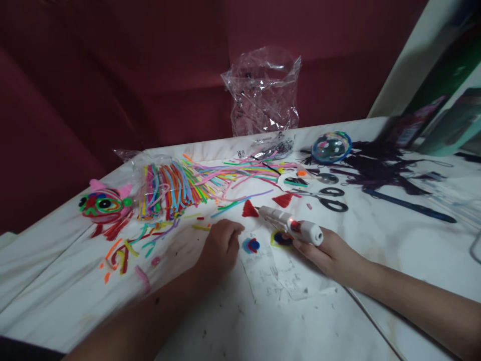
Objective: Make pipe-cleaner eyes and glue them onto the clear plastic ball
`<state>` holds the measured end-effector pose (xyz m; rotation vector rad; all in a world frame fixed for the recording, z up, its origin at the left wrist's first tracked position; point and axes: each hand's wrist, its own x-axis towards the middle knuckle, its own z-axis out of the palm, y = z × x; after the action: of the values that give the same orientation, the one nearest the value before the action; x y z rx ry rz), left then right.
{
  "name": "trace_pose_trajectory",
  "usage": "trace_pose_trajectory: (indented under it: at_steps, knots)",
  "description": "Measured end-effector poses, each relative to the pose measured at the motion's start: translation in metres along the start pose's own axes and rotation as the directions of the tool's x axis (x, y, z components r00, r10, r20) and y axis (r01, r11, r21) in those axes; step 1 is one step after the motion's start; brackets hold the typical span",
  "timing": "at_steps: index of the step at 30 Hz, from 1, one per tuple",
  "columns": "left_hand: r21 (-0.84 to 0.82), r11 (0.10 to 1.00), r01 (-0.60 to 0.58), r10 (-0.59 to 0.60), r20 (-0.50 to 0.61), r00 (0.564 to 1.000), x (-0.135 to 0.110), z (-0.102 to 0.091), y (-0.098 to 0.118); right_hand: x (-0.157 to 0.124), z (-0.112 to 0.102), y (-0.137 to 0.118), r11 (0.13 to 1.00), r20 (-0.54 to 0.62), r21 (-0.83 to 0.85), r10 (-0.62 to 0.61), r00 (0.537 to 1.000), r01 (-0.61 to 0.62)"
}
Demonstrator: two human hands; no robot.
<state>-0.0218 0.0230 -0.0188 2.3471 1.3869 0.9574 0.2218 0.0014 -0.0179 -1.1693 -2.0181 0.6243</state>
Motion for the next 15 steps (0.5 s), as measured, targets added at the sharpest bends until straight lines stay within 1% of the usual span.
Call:
trace_pose_trajectory:
  at_steps: [1,3,5,8,11,13,15]
  knots:
    - [-0.007,1.0,0.022,-0.022,-0.021,1.0,0.0016,-0.0033,-0.0002,-0.0004,0.0,0.0005,1.0,-0.001,0.005,0.002,1.0,-0.002]
    - [-0.008,0.999,0.04,-0.041,-0.026,0.999,0.0045,-0.0087,-0.001,-0.001,-0.0002,0.0014,1.0,0.003,0.007,0.005,1.0,-0.005]
    - [0.012,0.999,0.031,-0.031,0.024,0.999,0.0058,-0.0108,-0.0022,-0.0014,-0.0002,0.0017,1.0,0.004,-0.001,0.008,1.0,-0.008]
    - [0.049,0.998,-0.048,0.041,0.125,0.991,0.004,-0.0079,-0.004,-0.0013,0.0002,0.001,1.0,-0.005,-0.004,0.005,1.0,-0.005]
    - [0.062,0.984,-0.168,0.155,0.173,0.973,0.0001,-0.0041,-0.004,-0.0008,0.001,-0.0001,1.0,-0.012,0.011,0.003,1.0,-0.003]
    - [0.071,0.979,-0.193,0.182,0.139,0.973,-0.0015,-0.0041,-0.0029,-0.0006,0.0014,-0.0001,1.0,-0.013,0.008,0.005,1.0,-0.005]
    - [0.077,0.987,-0.141,0.136,0.066,0.988,-0.0014,-0.0063,-0.0012,-0.0008,0.0016,0.0007,1.0,-0.012,-0.003,0.003,1.0,-0.003]
